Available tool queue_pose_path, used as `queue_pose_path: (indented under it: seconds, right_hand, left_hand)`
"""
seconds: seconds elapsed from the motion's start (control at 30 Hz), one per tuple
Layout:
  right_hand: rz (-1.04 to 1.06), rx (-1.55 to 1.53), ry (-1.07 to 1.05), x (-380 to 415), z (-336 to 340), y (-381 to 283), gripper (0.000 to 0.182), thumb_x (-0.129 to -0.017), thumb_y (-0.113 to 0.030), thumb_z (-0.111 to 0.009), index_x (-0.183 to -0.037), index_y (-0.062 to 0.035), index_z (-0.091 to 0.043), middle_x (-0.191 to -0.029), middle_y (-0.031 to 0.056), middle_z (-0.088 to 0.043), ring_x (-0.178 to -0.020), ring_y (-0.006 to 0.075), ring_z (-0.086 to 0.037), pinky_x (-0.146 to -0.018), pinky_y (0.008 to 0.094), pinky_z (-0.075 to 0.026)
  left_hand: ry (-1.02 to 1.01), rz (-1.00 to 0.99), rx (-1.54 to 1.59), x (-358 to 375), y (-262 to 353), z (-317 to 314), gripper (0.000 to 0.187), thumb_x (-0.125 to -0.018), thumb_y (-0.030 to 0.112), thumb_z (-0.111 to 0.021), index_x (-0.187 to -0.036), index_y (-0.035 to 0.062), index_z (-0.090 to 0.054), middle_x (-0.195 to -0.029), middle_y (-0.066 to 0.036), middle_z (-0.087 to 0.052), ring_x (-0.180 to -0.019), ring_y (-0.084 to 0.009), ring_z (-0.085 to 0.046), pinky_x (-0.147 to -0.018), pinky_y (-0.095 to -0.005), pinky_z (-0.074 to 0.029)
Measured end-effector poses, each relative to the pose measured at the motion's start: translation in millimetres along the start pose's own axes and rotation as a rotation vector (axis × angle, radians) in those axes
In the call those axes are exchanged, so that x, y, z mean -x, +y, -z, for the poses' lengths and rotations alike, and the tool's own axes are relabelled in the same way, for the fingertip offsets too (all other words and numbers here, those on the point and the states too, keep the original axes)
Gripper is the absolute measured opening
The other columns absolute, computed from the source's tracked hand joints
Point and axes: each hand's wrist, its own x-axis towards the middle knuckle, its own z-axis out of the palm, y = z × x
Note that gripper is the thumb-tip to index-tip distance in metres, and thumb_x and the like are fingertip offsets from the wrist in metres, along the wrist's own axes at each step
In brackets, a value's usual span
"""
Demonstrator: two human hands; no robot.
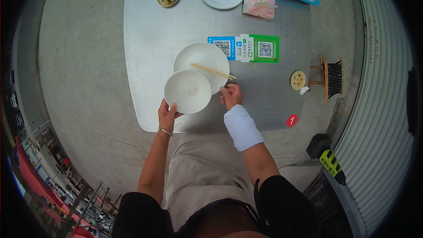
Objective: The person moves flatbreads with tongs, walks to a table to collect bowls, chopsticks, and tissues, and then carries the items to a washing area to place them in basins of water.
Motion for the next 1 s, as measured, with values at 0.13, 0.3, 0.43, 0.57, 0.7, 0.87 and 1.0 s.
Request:
queue_pose_path:
  seconds: [0.13, 0.3, 0.43, 0.57, 0.7, 0.87, 1.0]
  right_hand:
    - [0.579, 0.616, 0.128, 11, 15, -68, 0.043, -0.067, -0.007, -0.073, -0.104, -0.0088, -0.051, -0.084, 0.0034, -0.049, -0.08, 0.0204, -0.051, -0.07, 0.0354, -0.043]
    - [0.892, 1.191, -0.199, -31, -18, -105, 0.019, -0.074, -0.019, -0.067, -0.088, -0.0113, -0.057, -0.086, 0.0058, -0.049, -0.087, 0.0233, -0.049, -0.073, 0.0368, -0.038]
    - [0.949, 1.129, -0.109, -56, -5, -116, 0.011, -0.078, -0.016, -0.062, -0.082, -0.0091, -0.055, -0.082, 0.0059, -0.049, -0.084, 0.0238, -0.05, -0.071, 0.0372, -0.04]
    - [0.47, 0.729, -0.111, -59, 30, -128, 0.008, -0.086, -0.014, -0.053, -0.085, -0.0058, -0.054, -0.074, 0.0065, -0.055, -0.07, 0.0227, -0.055, -0.062, 0.0353, -0.045]
    - [0.122, 0.317, -0.22, -45, 58, -141, 0.011, -0.091, -0.008, -0.042, -0.092, -0.0035, -0.051, -0.065, 0.0069, -0.058, -0.057, 0.0151, -0.056, -0.054, 0.0293, -0.047]
    - [0.163, -0.01, -0.189, -32, 81, -90, 0.013, -0.09, -0.007, -0.038, -0.101, -0.0028, -0.045, -0.076, 0.0037, -0.056, -0.06, 0.0077, -0.047, -0.056, 0.023, -0.042]
    - [0.118, -0.079, -0.119, -2, 82, -72, 0.009, -0.09, -0.011, -0.044, -0.095, -0.004, -0.046, -0.071, 0.0001, -0.048, -0.059, 0.006, -0.039, -0.053, 0.0222, -0.034]
  left_hand:
    - [-0.018, -0.008, -0.015, -23, 2, 12, 0.027, -0.09, 0.006, -0.046, -0.116, -0.0006, -0.047, -0.107, -0.01, -0.055, -0.086, -0.0201, -0.063, -0.07, -0.0328, -0.059]
    - [-0.07, -0.02, -0.141, -59, 0, 11, 0.027, -0.09, 0.006, -0.046, -0.116, -0.0009, -0.047, -0.104, -0.01, -0.054, -0.084, -0.0214, -0.064, -0.071, -0.0339, -0.059]
    - [-0.075, -0.04, -0.183, -71, -1, 5, 0.027, -0.088, 0.004, -0.047, -0.115, -0.0021, -0.048, -0.097, -0.009, -0.052, -0.082, -0.0213, -0.064, -0.066, -0.0326, -0.06]
    - [-0.042, -0.024, -0.276, -82, 4, -13, 0.03, -0.086, 0.004, -0.052, -0.115, -0.0011, -0.051, -0.086, -0.008, -0.054, -0.073, -0.0184, -0.064, -0.059, -0.03, -0.06]
    - [0.016, -0.407, -1.037, -101, 30, -16, 0.03, -0.084, 0.009, -0.057, -0.112, -0.0001, -0.056, -0.078, -0.006, -0.058, -0.066, -0.0137, -0.063, -0.05, -0.028, -0.053]
    - [0.072, -0.326, -0.61, -215, 132, -71, 0.028, -0.087, 0.017, -0.055, -0.109, -0.0006, -0.059, -0.084, -0.009, -0.064, -0.064, -0.0123, -0.062, -0.054, -0.0263, -0.051]
    - [0.005, -0.144, 0.038, -327, 183, -139, 0.038, -0.092, 0.022, -0.048, -0.11, -0.0113, -0.052, -0.097, -0.019, -0.061, -0.08, -0.0222, -0.065, -0.067, -0.0288, -0.056]
